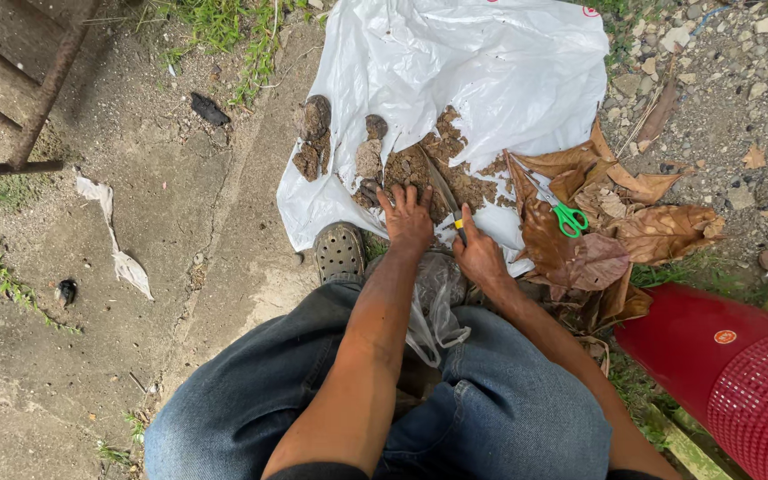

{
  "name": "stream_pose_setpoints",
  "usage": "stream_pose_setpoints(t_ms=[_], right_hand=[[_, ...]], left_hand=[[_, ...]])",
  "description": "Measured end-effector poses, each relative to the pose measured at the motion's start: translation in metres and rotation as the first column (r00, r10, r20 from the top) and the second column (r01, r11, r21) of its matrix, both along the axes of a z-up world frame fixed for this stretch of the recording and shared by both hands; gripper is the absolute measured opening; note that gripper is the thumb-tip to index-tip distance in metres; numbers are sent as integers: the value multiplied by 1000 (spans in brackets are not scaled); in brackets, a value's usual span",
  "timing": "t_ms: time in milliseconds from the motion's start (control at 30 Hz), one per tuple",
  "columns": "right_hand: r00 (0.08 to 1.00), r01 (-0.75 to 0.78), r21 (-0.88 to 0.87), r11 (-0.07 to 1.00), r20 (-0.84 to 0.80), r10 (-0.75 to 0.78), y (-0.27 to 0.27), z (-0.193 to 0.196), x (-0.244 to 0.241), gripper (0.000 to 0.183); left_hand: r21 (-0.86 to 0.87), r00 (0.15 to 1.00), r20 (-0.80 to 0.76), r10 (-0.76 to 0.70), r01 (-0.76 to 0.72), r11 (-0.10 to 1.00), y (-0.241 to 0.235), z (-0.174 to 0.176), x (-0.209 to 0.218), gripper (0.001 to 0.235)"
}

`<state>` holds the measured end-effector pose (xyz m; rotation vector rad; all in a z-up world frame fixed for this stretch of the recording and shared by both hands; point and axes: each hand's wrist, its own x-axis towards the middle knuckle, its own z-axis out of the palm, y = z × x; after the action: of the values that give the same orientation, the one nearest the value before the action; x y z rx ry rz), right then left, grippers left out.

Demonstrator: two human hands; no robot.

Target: The person sits on the ground and uses a knife to break up a pile of soil on a white plastic sheet. They then pick up a dry leaf and use green scissors to cut it into small pieces, dropping the pieces onto the soil.

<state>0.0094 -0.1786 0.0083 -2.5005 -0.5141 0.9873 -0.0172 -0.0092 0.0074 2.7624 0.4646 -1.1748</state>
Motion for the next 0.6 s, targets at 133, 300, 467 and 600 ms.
stream_pose_setpoints(t_ms=[133,300,467,600], right_hand=[[984,-14,232,973,175,-27,-11,2,-8,77],[982,-69,217,974,185,28,-12,-9,-8,78],[988,-4,206,979,153,-28,-10,1,-8,77],[970,34,329,944,216,-110,-5,6,-8,75]], left_hand=[[4,999,33,22,-22,1000,4,-3,2,67],[-9,1000,10,1,-1,1000,7,-6,7,70],[14,1000,-16,-15,15,1000,7,3,7,74],[-25,999,-39,10,-11,1000,2,6,-4,72]])
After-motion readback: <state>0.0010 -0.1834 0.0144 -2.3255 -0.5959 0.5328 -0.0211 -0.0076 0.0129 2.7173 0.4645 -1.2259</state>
